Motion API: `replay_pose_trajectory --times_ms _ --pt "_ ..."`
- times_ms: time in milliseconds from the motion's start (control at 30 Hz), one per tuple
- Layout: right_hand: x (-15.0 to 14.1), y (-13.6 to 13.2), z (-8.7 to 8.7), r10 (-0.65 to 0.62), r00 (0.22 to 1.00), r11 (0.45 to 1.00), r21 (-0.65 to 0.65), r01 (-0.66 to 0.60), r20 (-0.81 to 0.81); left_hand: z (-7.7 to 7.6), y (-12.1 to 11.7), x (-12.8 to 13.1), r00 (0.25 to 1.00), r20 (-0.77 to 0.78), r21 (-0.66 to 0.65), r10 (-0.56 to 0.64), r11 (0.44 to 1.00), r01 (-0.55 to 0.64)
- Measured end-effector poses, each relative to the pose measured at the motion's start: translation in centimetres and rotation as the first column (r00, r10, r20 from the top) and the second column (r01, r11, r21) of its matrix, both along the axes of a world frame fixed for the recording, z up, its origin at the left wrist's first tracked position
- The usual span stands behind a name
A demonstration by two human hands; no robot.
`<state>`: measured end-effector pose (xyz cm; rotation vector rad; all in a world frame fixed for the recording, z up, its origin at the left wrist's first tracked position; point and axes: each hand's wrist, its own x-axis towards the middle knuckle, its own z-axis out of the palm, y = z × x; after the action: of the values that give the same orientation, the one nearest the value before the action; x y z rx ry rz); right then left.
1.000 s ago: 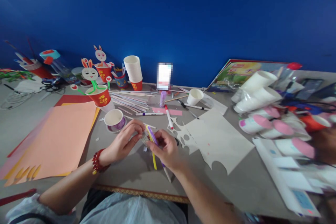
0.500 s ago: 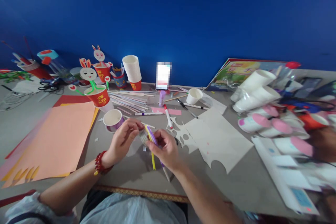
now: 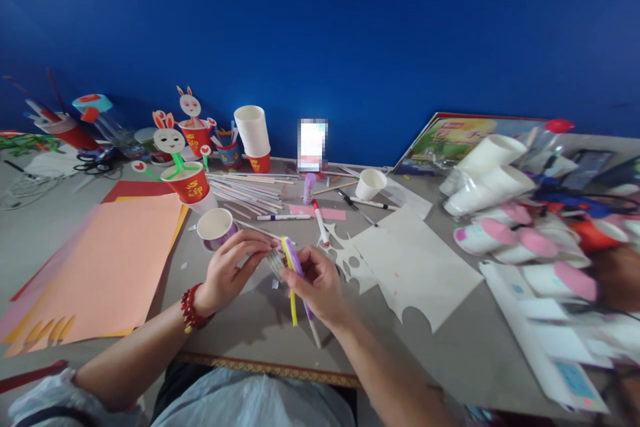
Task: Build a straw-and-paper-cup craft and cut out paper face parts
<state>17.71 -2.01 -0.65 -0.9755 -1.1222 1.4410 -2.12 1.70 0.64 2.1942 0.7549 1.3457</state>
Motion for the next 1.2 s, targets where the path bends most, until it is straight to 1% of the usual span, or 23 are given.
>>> replay_pose_trajectory --times_ms 100,233,300,533,767,933,1067,1200 --pt "-0.05 0.05 0.07 -0.001 1.0 1.0 -0.005 0.001 -0.006 0.03 0.0 0.08 1.0 0.002 -0.007 0.014 1.0 -0.014" --pt "-0.16 0.05 0.24 0.006 1.0 1.0 0.002 -0.006 0.004 0.0 -0.05 0.16 0.998 0.041 -0.048 0.04 0.998 -0.038" --pt "-0.2 0.04 0.27 0.009 1.0 1.0 0.012 -0.009 0.011 -0.01 -0.16 0.14 0.998 0.045 -0.043 0.048 0.998 -0.046" --pt "-0.24 -0.02 0.15 -0.003 0.999 0.999 0.038 0.002 0.035 0.05 -0.66 -0.06 1.0 0.005 0.114 0.018 0.993 -0.018" --pt "-0.27 -0.03 0.31 -0.002 0.999 0.998 0.062 0.0 0.034 0.71 -0.64 0.24 0.999 -0.024 0.178 0.035 0.984 -0.03" --pt "-0.28 0.03 0.5 -0.04 0.996 0.993 0.116 0.03 0.084 0.68 -0.6 0.18 0.996 -0.062 0.242 0.067 0.969 -0.05" --pt "-0.29 -0.08 0.56 -0.038 0.996 0.996 0.082 0.031 0.085 0.61 -0.51 -0.17 0.99 -0.125 0.287 0.07 0.957 -0.031" --pt "-0.28 -0.17 0.56 -0.029 0.997 0.998 0.056 0.025 0.068 0.59 -0.53 -0.36 0.983 -0.157 0.316 0.1 0.948 -0.046"
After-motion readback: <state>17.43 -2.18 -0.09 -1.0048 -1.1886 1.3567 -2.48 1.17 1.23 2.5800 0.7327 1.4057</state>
